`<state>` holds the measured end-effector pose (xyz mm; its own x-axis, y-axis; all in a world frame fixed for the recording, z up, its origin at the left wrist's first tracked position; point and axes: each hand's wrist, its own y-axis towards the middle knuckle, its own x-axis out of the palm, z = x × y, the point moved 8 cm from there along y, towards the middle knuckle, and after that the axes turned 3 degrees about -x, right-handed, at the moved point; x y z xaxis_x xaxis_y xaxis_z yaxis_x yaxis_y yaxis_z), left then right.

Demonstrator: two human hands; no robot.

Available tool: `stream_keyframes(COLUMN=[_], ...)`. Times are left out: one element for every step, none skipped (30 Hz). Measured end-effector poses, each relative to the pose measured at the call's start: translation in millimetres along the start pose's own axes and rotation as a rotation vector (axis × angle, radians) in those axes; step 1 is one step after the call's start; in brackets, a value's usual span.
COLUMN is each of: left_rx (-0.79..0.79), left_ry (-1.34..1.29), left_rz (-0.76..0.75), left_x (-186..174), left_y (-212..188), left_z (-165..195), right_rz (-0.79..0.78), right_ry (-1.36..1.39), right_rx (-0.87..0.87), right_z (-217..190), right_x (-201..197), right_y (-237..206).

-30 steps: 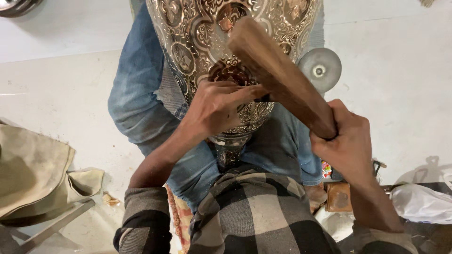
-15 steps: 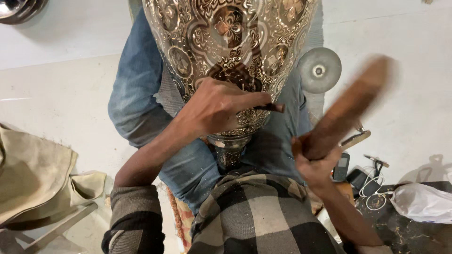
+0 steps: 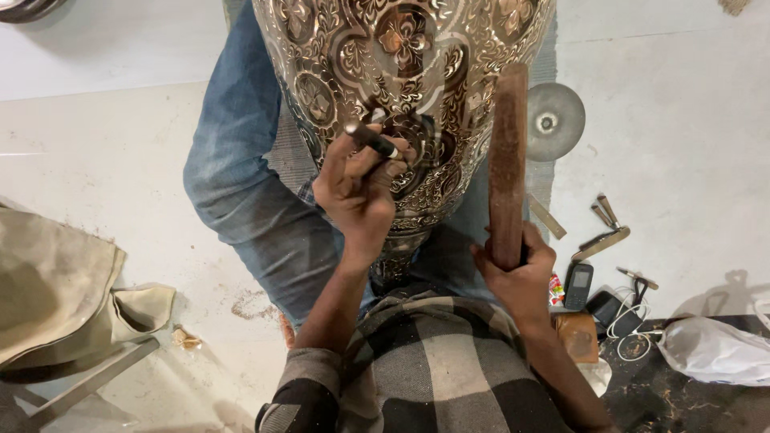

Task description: The person sits on the floor with a large engraved metal vase held between the legs and works its decorated surface. They hold a small punch against the metal with one hand and strike it with a wooden mallet held in the other hand, repositioning the punch repeatedly across the patterned areas.

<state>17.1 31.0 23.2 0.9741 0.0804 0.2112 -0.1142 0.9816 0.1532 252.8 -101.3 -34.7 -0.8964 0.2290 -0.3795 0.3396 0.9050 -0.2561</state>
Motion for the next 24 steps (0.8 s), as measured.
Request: stream_keyframes(left_rx=[0.044,0.085,0.125,0.177,0.233,0.288,0.299,0.310,0.323,0.369,0.412,0.452,0.465,0.479,0.491,0.505,0.521,0.537,0.521,0.504,0.487,0.507,0.526,0.546], left_ry=[0.089,0.176,0.263,0.311,0.358,0.404,0.415,0.425,0.436,0.422,0.408,0.395,0.429,0.463,0.499,0.506,0.513,0.520,0.539,0.556,0.573,0.573,0.574,0.575], left_rz=[0.015,0.026,0.037,0.038,0.038,0.038,0.060,0.085,0.111,0.137,0.163,0.190,0.193,0.195,0.198,0.211,0.223,0.234,0.247,0.259,0.270,0.296,0.322,0.348], left_x=[1,3,4,6,8,10,10,10,10,11,12,11,12,12,11,9,6,4,1,-2,-3,-5,-6,-8], left_y=[-1,-1,-2,-2,-2,-3,-3,-5,-6,-7,-9,-12,-14,-16,-18,-20,-21,-22,-23,-24,-25,-26,-27,-28], left_z=[3,6,10,14,18,22,22,22,22,24,25,26,25,24,22,20,18,16,12,9,5,4,5,6], right_rz=[0.006,0.015,0.025,0.023,0.022,0.021,0.015,0.007,-0.001,-0.021,-0.041,-0.065,-0.089,-0.113,-0.140,-0.181,-0.221,-0.261,-0.336,-0.411,-0.487,-0.537,-0.581,-0.612], right_ry=[-0.053,-0.107,-0.161,-0.185,-0.207,-0.230,-0.243,-0.258,-0.272,-0.286,-0.301,-0.317,-0.351,-0.384,-0.416,-0.435,-0.453,-0.470,-0.494,-0.518,-0.540,-0.851,-1.159,-1.465], right_rx=[-0.040,-0.076,-0.111,-0.161,-0.215,-0.268,-0.292,-0.317,-0.345,-0.357,-0.366,-0.374,-0.427,-0.481,-0.534,-0.581,-0.628,-0.674,-0.675,-0.673,-0.671,-0.613,-0.539,-0.450], right_z=[-6,-13,-21,-32,-43,-56,-67,-79,-91,-102,-112,-121,-132,-144,-155,-166,-178,-191,-201,-214,-227,-230,-231,-232], right_x=[-2,-6,-8,-10,-12,-13,-15,-15,-16,-17,-19,-21,-24,-28,-31,-32,-33,-33,-29,-25,-21,-16,-17,-22], right_y=[5,9,14,18,21,25,28,31,34,39,42,45,47,48,49,51,52,53,57,62,63,65,66,69])
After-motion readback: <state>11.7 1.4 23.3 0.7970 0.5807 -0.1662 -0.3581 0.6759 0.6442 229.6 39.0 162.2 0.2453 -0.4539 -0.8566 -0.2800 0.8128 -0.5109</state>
